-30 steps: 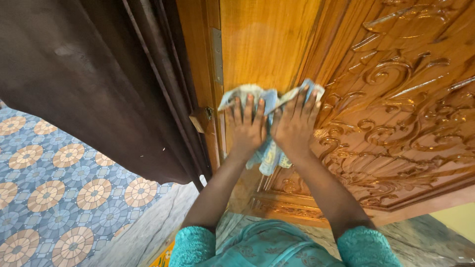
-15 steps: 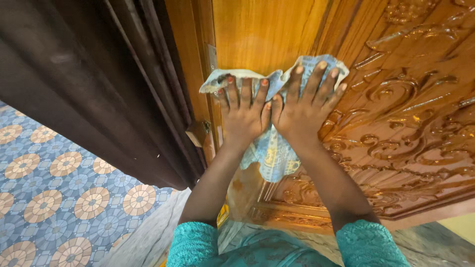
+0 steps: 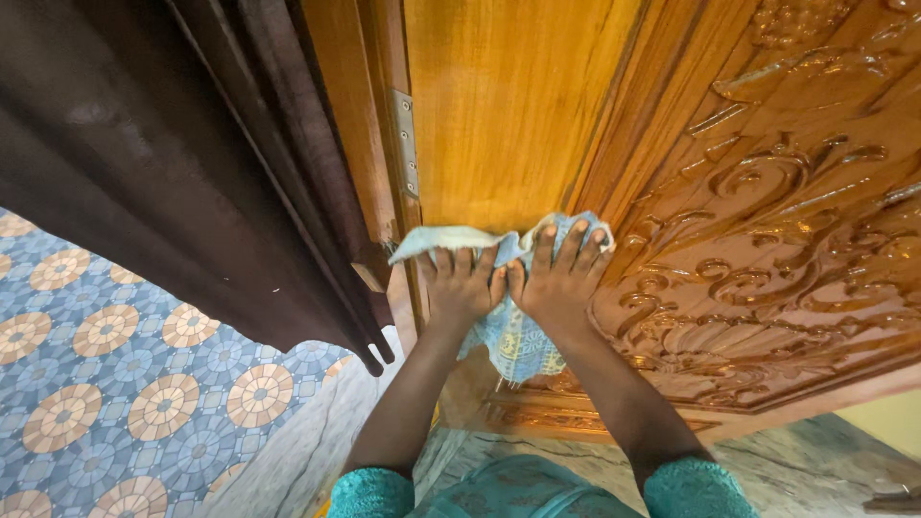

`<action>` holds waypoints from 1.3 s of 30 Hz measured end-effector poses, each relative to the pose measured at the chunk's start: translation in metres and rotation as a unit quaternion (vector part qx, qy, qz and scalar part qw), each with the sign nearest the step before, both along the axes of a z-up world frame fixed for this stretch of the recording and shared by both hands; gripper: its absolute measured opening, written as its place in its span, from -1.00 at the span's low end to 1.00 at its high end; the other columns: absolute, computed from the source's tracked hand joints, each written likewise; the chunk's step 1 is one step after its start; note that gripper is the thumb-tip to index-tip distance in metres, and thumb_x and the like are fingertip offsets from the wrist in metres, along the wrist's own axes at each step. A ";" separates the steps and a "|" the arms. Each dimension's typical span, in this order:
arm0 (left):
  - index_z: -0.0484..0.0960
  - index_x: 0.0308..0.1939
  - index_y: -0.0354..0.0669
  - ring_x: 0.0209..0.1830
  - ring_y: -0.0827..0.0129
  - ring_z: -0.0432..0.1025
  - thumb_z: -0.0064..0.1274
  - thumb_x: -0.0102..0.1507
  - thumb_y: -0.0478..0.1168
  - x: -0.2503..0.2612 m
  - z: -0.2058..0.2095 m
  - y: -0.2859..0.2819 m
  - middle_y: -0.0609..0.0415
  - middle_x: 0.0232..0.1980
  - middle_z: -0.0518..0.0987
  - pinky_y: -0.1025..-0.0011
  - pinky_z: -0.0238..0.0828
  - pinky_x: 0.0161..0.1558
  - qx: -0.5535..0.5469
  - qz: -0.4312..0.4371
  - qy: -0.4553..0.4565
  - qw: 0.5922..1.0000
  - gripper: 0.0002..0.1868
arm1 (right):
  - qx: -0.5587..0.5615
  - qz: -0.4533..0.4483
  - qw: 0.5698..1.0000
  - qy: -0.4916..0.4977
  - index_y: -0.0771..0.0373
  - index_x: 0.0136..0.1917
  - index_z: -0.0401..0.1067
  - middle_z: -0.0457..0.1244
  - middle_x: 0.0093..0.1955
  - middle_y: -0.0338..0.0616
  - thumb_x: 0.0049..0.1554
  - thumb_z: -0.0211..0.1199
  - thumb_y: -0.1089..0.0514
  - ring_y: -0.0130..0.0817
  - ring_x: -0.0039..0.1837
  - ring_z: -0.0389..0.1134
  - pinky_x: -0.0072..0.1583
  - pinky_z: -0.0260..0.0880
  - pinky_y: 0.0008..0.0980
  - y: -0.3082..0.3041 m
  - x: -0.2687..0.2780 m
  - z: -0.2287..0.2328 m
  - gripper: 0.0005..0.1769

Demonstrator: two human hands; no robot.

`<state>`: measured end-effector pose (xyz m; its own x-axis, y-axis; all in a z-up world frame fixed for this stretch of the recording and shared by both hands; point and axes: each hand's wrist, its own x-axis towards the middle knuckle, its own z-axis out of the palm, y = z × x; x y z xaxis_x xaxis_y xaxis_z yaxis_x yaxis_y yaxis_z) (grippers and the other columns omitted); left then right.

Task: The person wipes a carved wooden door with a cloth, cleaning the intricate floral patterns and the flat surfaces around the edges.

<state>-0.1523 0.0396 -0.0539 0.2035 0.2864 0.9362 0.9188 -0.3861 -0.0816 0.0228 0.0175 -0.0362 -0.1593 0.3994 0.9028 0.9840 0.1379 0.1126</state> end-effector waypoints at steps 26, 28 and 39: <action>0.56 0.26 -0.04 0.68 -0.28 -0.30 -0.06 0.43 0.17 0.000 -0.101 0.007 -0.19 0.57 0.17 -0.31 -0.39 0.54 -0.008 -0.030 0.027 0.999 -0.51 | 0.038 0.015 0.998 -0.042 0.60 0.54 -0.01 0.03 0.52 0.55 0.37 0.06 -0.24 0.41 0.52 0.11 0.35 0.14 0.34 0.001 0.011 -0.098 -0.12; 0.54 0.23 -0.18 0.68 -0.31 -0.28 -0.07 0.43 0.17 0.013 -0.102 0.008 -0.21 0.56 0.17 -0.32 -0.42 0.55 -0.016 -0.028 0.007 0.999 -0.47 | 0.035 0.017 0.998 -0.058 0.58 0.55 0.02 0.04 0.53 0.50 0.35 0.10 -0.25 0.37 0.53 0.13 0.37 0.18 0.29 -0.006 0.021 -0.082 -0.11; 0.39 0.42 -0.44 0.71 -0.21 -0.24 -0.18 0.48 0.14 0.104 -0.066 -0.002 -0.32 0.65 0.04 -0.17 -0.48 0.62 -0.020 -0.042 0.003 0.999 -0.31 | 0.016 -0.012 0.996 -0.084 0.61 0.60 -0.07 -0.03 0.58 0.48 0.36 0.06 -0.45 0.35 0.58 0.06 0.54 0.00 0.24 -0.028 0.124 -0.030 0.10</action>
<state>-0.0479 0.0375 -0.1200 0.2344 0.3057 0.9229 0.8823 -0.4655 -0.0699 0.1465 -0.0106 -0.0658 -0.2994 0.3770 0.8765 0.9541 0.1090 0.2790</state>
